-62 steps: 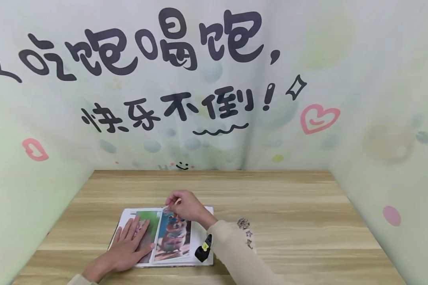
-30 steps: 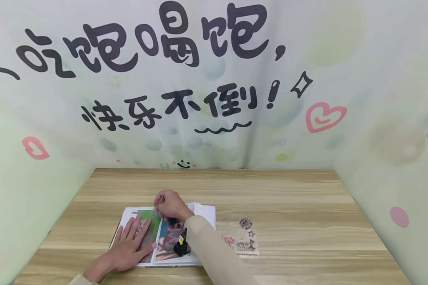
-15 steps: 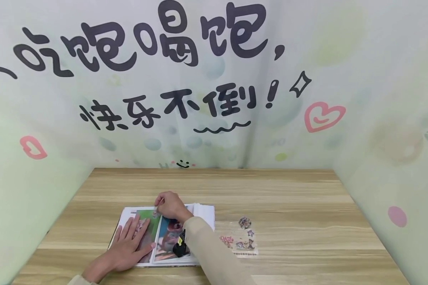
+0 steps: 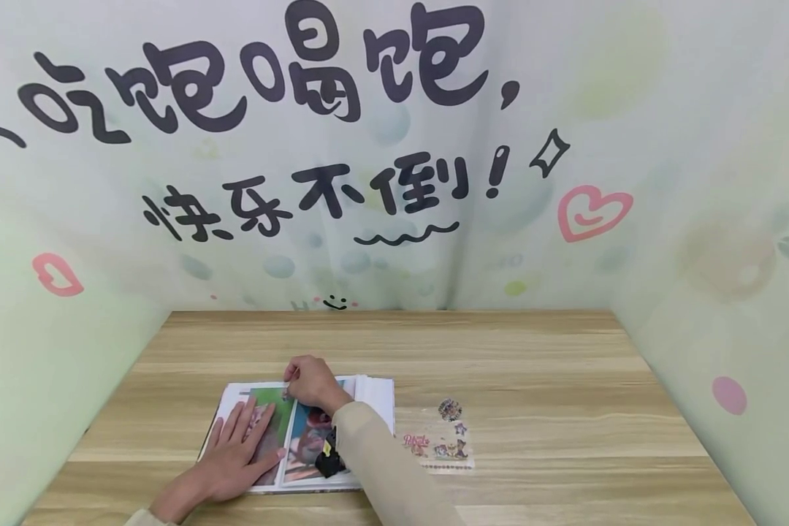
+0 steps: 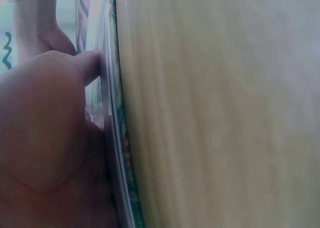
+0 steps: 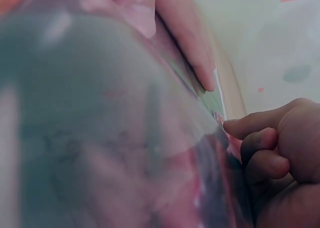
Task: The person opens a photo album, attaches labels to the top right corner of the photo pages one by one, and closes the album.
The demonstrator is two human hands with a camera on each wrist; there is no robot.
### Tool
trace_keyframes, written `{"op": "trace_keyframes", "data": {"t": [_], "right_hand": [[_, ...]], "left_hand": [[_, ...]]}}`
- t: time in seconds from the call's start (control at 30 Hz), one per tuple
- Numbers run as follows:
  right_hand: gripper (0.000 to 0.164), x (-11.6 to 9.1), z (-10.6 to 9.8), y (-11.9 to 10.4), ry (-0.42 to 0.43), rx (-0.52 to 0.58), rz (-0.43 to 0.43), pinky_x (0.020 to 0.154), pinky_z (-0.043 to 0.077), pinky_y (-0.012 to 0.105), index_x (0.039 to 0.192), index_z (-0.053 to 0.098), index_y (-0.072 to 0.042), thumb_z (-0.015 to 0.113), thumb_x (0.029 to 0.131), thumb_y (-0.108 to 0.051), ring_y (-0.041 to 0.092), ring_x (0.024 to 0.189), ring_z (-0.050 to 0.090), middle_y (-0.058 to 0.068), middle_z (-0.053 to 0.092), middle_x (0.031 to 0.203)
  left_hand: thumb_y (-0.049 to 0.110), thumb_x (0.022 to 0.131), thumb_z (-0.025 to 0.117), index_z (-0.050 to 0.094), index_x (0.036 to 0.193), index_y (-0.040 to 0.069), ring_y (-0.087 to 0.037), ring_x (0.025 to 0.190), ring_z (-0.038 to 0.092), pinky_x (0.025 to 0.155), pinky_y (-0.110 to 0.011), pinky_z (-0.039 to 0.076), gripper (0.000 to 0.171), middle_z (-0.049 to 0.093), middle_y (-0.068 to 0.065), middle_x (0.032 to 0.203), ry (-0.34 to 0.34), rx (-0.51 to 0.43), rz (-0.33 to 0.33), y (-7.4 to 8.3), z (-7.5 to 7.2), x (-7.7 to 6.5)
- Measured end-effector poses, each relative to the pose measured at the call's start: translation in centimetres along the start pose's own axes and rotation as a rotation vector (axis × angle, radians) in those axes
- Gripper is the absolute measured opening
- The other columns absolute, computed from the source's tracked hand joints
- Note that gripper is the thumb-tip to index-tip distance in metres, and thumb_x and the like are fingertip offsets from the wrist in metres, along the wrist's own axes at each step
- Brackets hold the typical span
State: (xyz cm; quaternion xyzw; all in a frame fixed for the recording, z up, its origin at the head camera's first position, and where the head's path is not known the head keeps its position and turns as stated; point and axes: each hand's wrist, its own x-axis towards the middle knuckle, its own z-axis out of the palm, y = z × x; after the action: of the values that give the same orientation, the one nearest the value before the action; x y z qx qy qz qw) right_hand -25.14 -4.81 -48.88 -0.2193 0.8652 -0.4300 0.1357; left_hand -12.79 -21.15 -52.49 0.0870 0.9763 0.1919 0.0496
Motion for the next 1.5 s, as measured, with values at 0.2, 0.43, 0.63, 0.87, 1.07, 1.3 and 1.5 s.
{"op": "trace_keyframes", "data": {"t": [0.2,0.43,0.63,0.87,1.07,1.3,1.5], "right_hand": [[0.016,-0.1,0.1,0.0,0.012,0.019,0.019,0.054,0.043,0.022,0.087,0.066,-0.009,0.080,0.079,-0.005,0.008,0.061,0.052,-0.005,0.059,0.071],[0.021,0.0,0.4,0.0,-0.004,0.030,0.043,0.050,0.044,0.022,0.089,0.064,-0.010,0.081,0.079,-0.004,0.008,0.053,0.053,-0.005,0.058,0.071],[0.023,-0.1,0.5,-0.3,-0.004,0.051,0.073,0.047,0.045,0.024,0.090,0.064,-0.009,0.081,0.078,-0.001,0.010,0.048,0.054,-0.004,0.058,0.070],[0.022,0.0,0.4,-0.5,0.006,0.055,0.098,0.046,0.045,0.024,0.089,0.064,-0.009,0.081,0.079,-0.002,0.011,0.046,0.054,-0.003,0.059,0.070],[0.022,0.1,0.5,-0.7,0.038,0.070,0.127,0.044,0.043,0.024,0.087,0.063,-0.009,0.081,0.078,-0.001,0.011,0.045,0.053,-0.002,0.059,0.068],[0.018,0.0,0.6,-1.0,0.079,0.109,0.153,0.041,0.040,0.022,0.088,0.063,-0.004,0.077,0.080,0.004,0.010,0.044,0.051,-0.001,0.058,0.066],[0.015,0.2,0.7,-1.0,0.097,0.093,0.143,0.042,0.039,0.022,0.087,0.062,-0.005,0.073,0.083,0.004,0.010,0.042,0.049,0.000,0.059,0.063]], "left_hand": [[0.061,0.095,0.050,0.034,0.153,0.006,-0.047,0.148,0.006,0.113,-0.067,0.004,0.082,0.013,-0.028,0.161,0.017,0.006,0.010,0.1,0.1,0.0],[0.061,0.095,0.050,0.033,0.153,0.006,-0.047,0.148,0.005,0.113,-0.068,0.003,0.082,0.012,-0.028,0.161,0.012,-0.003,0.011,0.2,-0.1,-0.2],[0.061,0.095,0.050,0.034,0.153,0.005,-0.047,0.148,0.005,0.114,-0.068,0.004,0.082,0.013,-0.028,0.161,0.015,-0.009,0.015,0.3,-0.2,-0.3],[0.062,0.095,0.048,0.034,0.153,0.005,-0.048,0.148,0.006,0.113,-0.069,0.004,0.083,0.014,-0.028,0.161,0.025,0.004,0.016,0.3,-0.3,-0.2],[0.061,0.095,0.049,0.033,0.153,0.005,-0.048,0.148,0.006,0.114,-0.068,0.005,0.082,0.014,-0.029,0.161,0.021,0.007,0.012,0.2,-0.1,-0.2],[0.063,0.095,0.049,0.034,0.154,0.007,-0.047,0.148,0.006,0.114,-0.068,0.004,0.083,0.014,-0.028,0.161,0.013,0.008,0.008,0.1,-0.1,-0.1],[0.064,0.095,0.048,0.033,0.154,0.007,-0.046,0.149,0.004,0.114,-0.067,0.002,0.084,0.010,-0.026,0.162,-0.017,-0.010,0.000,0.3,-0.5,-0.2]]}}
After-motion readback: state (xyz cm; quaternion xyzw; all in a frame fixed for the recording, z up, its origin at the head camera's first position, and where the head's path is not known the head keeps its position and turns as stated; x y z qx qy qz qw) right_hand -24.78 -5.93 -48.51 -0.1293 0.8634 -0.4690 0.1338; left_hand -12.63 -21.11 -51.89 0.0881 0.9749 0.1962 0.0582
